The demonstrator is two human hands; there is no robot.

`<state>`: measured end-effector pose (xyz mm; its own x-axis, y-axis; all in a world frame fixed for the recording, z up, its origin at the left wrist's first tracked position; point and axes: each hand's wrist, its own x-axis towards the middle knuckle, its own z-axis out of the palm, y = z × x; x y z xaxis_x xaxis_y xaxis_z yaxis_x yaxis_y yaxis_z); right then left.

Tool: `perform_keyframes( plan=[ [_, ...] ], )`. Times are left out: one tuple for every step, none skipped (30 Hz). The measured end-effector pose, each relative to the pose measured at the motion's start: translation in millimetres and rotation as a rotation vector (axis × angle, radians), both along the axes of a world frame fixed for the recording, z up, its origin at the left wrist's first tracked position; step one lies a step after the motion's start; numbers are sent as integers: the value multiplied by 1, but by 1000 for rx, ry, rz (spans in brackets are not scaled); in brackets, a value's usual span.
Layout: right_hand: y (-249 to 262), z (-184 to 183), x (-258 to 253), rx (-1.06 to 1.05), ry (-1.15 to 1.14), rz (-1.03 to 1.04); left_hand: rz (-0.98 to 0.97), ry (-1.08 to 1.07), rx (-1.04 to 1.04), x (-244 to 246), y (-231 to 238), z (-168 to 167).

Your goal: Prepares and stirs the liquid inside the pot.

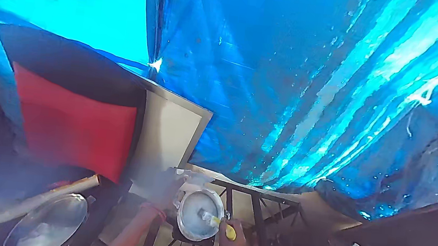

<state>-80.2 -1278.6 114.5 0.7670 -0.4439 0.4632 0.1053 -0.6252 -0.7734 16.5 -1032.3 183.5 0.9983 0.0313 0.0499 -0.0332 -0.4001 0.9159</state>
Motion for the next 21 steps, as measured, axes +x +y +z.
perform_keyframes(
  plan=[
    [1, 2, -2, 16, 12, 24, 1, 2, -2, 1, 0, 0],
    [0, 6, -5, 50, 38, 18, 3, 5, -9, 2, 1, -1],
    [-3, 11, -8, 70, 58, -25, 7, 4, -18, 3, 0, -4],
    [-8, 11, -7, 62, 58, -73, 10, 6, -22, 4, 0, -6],
    [-10, 9, -3, 41, 42, -103, 9, 9, -26, 4, -2, -7],
    [-10, 4, 1, 22, 11, -108, 6, 10, -29, 4, -3, -9],
    [-8, 0, 4, 20, -11, -92, 2, 14, -27, 3, -4, -10],
    [-5, -2, 4, 38, -14, -58, -4, 24, -24, 2, -6, -10],
    [-2, 0, 3, 69, 1, -28, -7, 34, -20, 2, -6, -9],
    [-1, 6, -1, 96, 37, -24, -7, 35, -25, 2, -6, -7],
    [-1, 14, -5, 108, 72, -59, -4, 29, -29, 2, -6, -7],
    [-3, 19, -8, 106, 92, -118, -2, 21, -37, 2, -6, -7],
    [-6, 20, -7, 93, 90, -163, 0, 12, -43, 2, -5, -8],
    [-8, 16, -5, 69, 68, -181, 1, 1, -46, 2, -5, -9],
    [-7, 10, -3, 45, 40, -174, 0, -6, -43, 1, -4, -10],
    [-5, 5, -2, 37, 17, -148, -3, -7, -36, 1, -4, -11],
    [-2, 3, -2, 53, 19, -105, -7, -5, -31, 1, -5, -10],
    [1, 4, -3, 81, 42, -69, -8, 0, -28, 0, -5, -8],
    [2, 7, -6, 110, 67, -62, -7, 2, -28, 0, -4, -6],
    [1, 10, -7, 125, 81, -85, -6, 2, -26, -1, -3, -5],
    [-3, 10, -7, 118, 73, -123, -5, 5, -22, -2, -3, -5]
  ],
)
